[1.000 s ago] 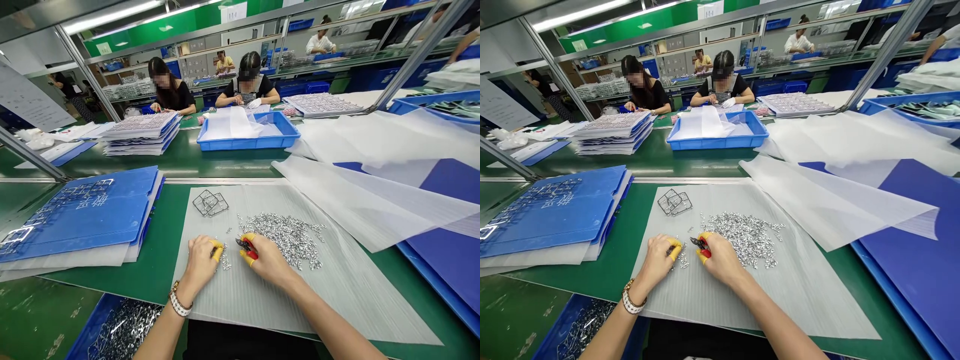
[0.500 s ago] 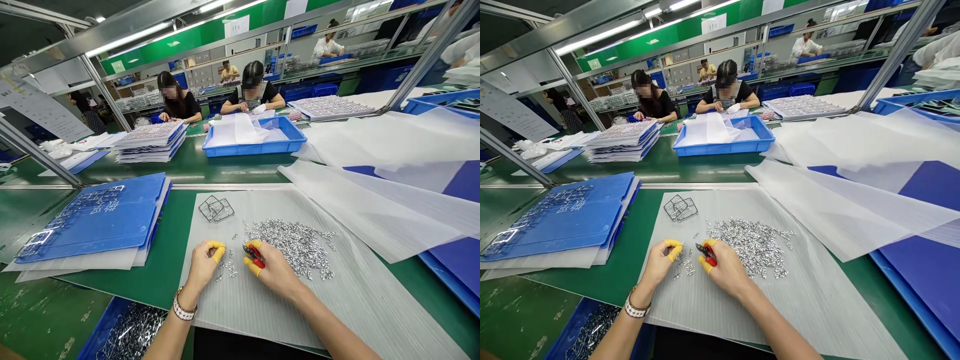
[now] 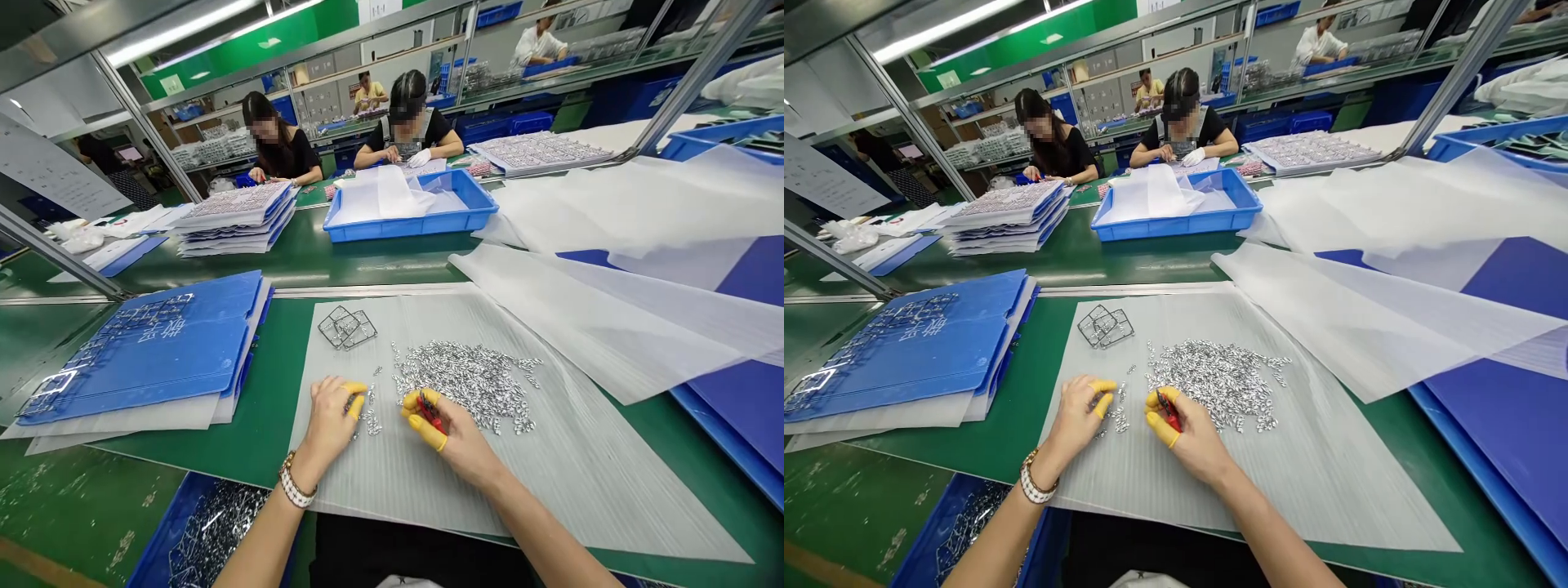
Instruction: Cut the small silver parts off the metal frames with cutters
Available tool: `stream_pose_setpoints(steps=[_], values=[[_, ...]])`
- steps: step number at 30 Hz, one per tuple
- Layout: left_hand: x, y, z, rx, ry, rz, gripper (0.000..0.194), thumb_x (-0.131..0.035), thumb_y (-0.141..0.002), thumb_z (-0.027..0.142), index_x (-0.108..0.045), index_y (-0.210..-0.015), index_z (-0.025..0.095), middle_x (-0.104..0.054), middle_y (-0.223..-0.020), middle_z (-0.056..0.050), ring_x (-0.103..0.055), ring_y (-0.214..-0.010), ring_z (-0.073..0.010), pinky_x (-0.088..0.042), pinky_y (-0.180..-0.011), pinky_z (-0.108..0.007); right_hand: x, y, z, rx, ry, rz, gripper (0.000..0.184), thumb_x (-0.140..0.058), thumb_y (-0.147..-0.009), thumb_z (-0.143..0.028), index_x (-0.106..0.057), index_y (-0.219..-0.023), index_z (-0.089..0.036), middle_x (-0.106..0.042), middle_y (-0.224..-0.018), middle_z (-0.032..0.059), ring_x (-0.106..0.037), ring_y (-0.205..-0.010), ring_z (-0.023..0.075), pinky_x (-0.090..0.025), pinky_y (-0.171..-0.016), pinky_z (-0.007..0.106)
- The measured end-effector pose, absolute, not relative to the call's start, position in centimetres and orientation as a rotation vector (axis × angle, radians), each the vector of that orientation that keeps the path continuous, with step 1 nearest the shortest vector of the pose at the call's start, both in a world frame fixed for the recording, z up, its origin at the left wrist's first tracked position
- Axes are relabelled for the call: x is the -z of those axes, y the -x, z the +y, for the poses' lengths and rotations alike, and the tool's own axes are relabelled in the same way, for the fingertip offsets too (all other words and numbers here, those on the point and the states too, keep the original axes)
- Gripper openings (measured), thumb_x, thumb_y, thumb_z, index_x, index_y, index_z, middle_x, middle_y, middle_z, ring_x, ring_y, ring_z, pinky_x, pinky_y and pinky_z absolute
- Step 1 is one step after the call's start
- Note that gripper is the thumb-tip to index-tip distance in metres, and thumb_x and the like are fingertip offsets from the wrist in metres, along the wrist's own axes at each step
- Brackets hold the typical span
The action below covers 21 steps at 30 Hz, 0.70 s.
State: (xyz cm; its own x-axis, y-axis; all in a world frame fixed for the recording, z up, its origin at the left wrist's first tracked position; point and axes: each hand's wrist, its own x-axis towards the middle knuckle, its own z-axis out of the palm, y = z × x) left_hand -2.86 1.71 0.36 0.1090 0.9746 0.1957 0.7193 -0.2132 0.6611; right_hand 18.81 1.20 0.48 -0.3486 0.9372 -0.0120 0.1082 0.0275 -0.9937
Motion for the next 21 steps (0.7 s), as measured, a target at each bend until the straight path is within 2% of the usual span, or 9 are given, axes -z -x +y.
stream_pose_setpoints(steps=[4,10,15,21], values=[[-1.1,2.5,-0.1,-0.598,-2.329,1.547,0.015,-0.054,-0.086,0.019,-0.067,-0.092,0.024,-0.066,-0.086,-0.004,-0.055,-0.085,-0.0204,-0.033,-0.081,-0.040,-0.3,-18.8,1.2,-1.428,1.086,-1.555,0.017,-0.055,-0.083,-0.036,-0.055,-0.091,-0.022,-0.059,-0.087,0.0024,-0.056,-0.080,0.0166,-0.047,-0.075,0.031],[-0.8,1.9,-1.3,-0.519,-2.453,1.616,0.010,-0.062,-0.082,0.026,-0.064,-0.090,0.022,-0.065,-0.087,-0.004,-0.054,-0.084,-0.0219,-0.032,-0.079,-0.040,-0.5,-18.6,1.1,-1.439,1.064,-1.524,0.014,-0.057,-0.080,-0.033,-0.057,-0.089,-0.022,-0.060,-0.087,0.0022,-0.056,-0.079,0.0162,-0.047,-0.072,0.029],[-0.6,2.1,-0.9,-0.584,-2.422,1.623,0.012,-0.054,-0.087,0.021,-0.066,-0.089,0.022,-0.065,-0.081,-0.003,-0.055,-0.080,-0.0197,-0.031,-0.077,-0.038,-0.4,-18.5,1.0,-1.371,1.086,-1.598,0.012,-0.056,-0.080,-0.031,-0.058,-0.088,-0.022,-0.062,-0.085,0.0019,-0.057,-0.076,0.0160,-0.047,-0.068,0.029],[-1.7,2.0,0.0,-0.832,-2.087,1.526,0.012,-0.057,-0.086,0.025,-0.067,-0.083,0.022,-0.066,-0.079,-0.001,-0.057,-0.075,-0.0168,-0.036,-0.075,-0.034,-0.5,-17.2,1.3,-1.091,1.252,-1.748,0.019,-0.059,-0.074,-0.025,-0.059,-0.093,-0.022,-0.062,-0.081,0.0020,-0.053,-0.067,0.0159,-0.043,-0.062,0.029]])
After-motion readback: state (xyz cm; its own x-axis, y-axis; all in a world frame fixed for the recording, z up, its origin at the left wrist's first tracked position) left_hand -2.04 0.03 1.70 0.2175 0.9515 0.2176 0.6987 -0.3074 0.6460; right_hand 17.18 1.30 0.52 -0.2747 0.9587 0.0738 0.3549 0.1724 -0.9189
